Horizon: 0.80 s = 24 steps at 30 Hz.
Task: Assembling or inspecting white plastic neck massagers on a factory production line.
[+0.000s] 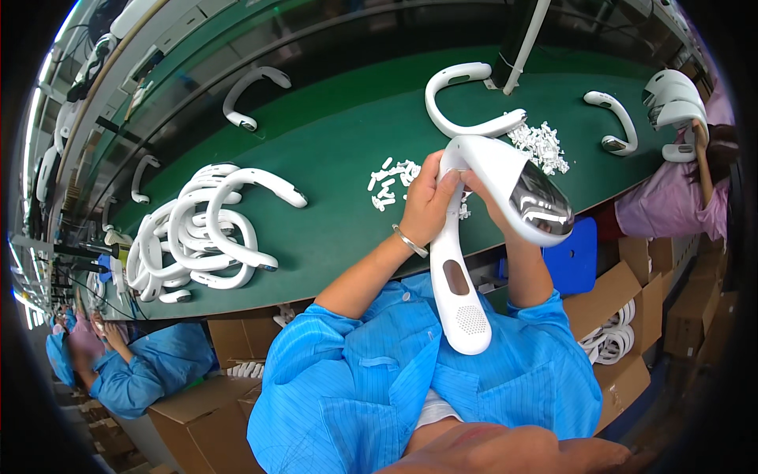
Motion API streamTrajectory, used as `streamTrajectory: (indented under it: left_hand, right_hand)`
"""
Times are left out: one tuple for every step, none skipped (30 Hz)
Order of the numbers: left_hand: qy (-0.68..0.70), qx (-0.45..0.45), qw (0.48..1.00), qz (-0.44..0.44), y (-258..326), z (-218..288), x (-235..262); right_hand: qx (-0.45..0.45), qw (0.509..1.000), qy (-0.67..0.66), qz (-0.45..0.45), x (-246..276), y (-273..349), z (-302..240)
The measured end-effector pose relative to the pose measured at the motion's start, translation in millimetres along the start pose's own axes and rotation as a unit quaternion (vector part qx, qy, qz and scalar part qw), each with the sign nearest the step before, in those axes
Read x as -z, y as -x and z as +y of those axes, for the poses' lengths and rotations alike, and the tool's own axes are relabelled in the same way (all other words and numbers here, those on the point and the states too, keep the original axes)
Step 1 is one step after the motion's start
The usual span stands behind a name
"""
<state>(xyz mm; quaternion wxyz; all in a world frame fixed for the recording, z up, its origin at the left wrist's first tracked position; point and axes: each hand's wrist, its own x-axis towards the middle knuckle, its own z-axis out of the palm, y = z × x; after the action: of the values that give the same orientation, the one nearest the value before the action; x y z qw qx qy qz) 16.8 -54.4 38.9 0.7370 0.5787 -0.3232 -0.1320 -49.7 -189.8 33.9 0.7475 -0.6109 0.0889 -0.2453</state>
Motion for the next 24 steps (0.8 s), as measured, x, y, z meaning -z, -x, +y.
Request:
streamTrajectory:
  left_hand:
    - [0.002,0.003,1.000,-0.006,-0.5,-1.3,-1.8]
    - [0.051,0.027,0.998,-0.011,-0.6,-3.6,-2.2]
    - [0.099,0.049,0.994,-0.014,-0.9,-4.5,-1.5]
    - [0.096,0.048,0.994,-0.019,-2.7,-4.9,1.2]
    - [0.096,0.051,0.994,-0.018,-4.1,-4.0,0.8]
    - [0.127,0.069,0.990,-0.005,-6.4,-2.7,-0.1]
    - [0.158,0.088,0.983,0.009,-9.1,-2.9,-0.5]
    - [0.180,0.134,0.974,-0.003,-13.3,-8.5,6.0]
    - [0.181,0.137,0.974,-0.004,-12.5,-6.2,5.3]
    - [0.195,0.197,0.961,-0.006,-12.3,-1.6,1.3]
    - [0.208,0.256,0.944,-0.008,-11.3,0.6,-1.4]
    - [0.213,0.326,0.918,-0.075,-6.4,-1.8,6.0]
    - [0.270,0.336,0.900,-0.069,2.2,-3.8,4.1]
    - [0.266,0.354,0.893,-0.081,6.7,-12.3,10.2]
    - [0.262,0.372,0.886,-0.093,11.8,-23.4,16.9]
    - [0.289,0.364,0.884,-0.062,15.9,-33.0,19.5]
    - [0.294,0.348,0.889,-0.054,19.0,-39.5,26.0]
    - [0.278,0.335,0.900,-0.036,16.9,-42.9,33.0]
    - [0.264,0.323,0.909,-0.019,14.4,-41.7,36.3]
    - [0.225,0.347,0.910,0.005,9.2,-32.3,36.7]
    - [0.226,0.348,0.910,0.005,8.5,-34.1,35.5]
    - [0.233,0.339,0.912,0.005,7.0,-35.0,37.0]
    - [0.239,0.329,0.913,0.004,6.1,-35.3,38.3]
    - [0.241,0.330,0.913,0.005,5.4,-34.0,38.5]
  right_hand:
    - [-0.019,0.996,-0.079,0.035,28.7,0.7,50.6]
    - [-0.059,0.986,-0.148,0.039,37.8,-2.3,64.7]
    - [-0.046,0.989,-0.136,0.046,39.0,-2.4,72.4]
    - [-0.046,0.987,-0.143,0.050,30.0,-3.2,64.0]
    - [-0.045,0.986,-0.151,0.054,18.9,-3.3,55.3]
    - [0.005,0.999,-0.023,0.033,16.6,-12.7,57.5]
    - [0.054,0.993,0.107,0.012,14.1,-20.2,59.9]
    - [-0.027,0.997,0.063,-0.019,-7.9,-21.5,20.7]
    - [-0.053,0.997,0.017,-0.056,-15.1,-24.7,2.0]
    - [-0.027,0.999,0.017,-0.027,-19.2,-26.8,-5.4]
    - [-0.001,1.000,0.017,0.002,-20.6,-29.0,-8.1]
    - [-0.003,1.000,0.017,0.004,-17.6,-33.1,-5.2]
    - [0.029,0.996,0.082,0.012,-10.8,-38.8,-0.2]
    - [0.059,0.987,0.145,0.021,-3.8,-39.1,4.4]
    - [0.056,0.988,0.145,0.025,6.0,-36.7,6.4]
    - [0.031,0.971,0.235,-0.030,17.6,-35.9,9.0]
    - [0.006,0.943,0.322,-0.086,29.3,-37.0,11.8]
    - [0.101,0.902,0.401,-0.126,41.3,-36.8,24.2]
    - [0.099,0.902,0.401,-0.126,45.2,-33.7,32.6]
    - [0.141,0.849,0.483,-0.161,48.2,-30.3,39.1]
    - [0.181,0.786,0.558,-0.195,50.4,-26.5,44.0]
    - [0.160,0.788,0.563,-0.191,47.2,-23.6,47.6]
    - [0.161,0.787,0.563,-0.192,46.9,-23.3,49.4]
    - [0.150,0.789,0.566,-0.188,47.7,-23.5,50.7]
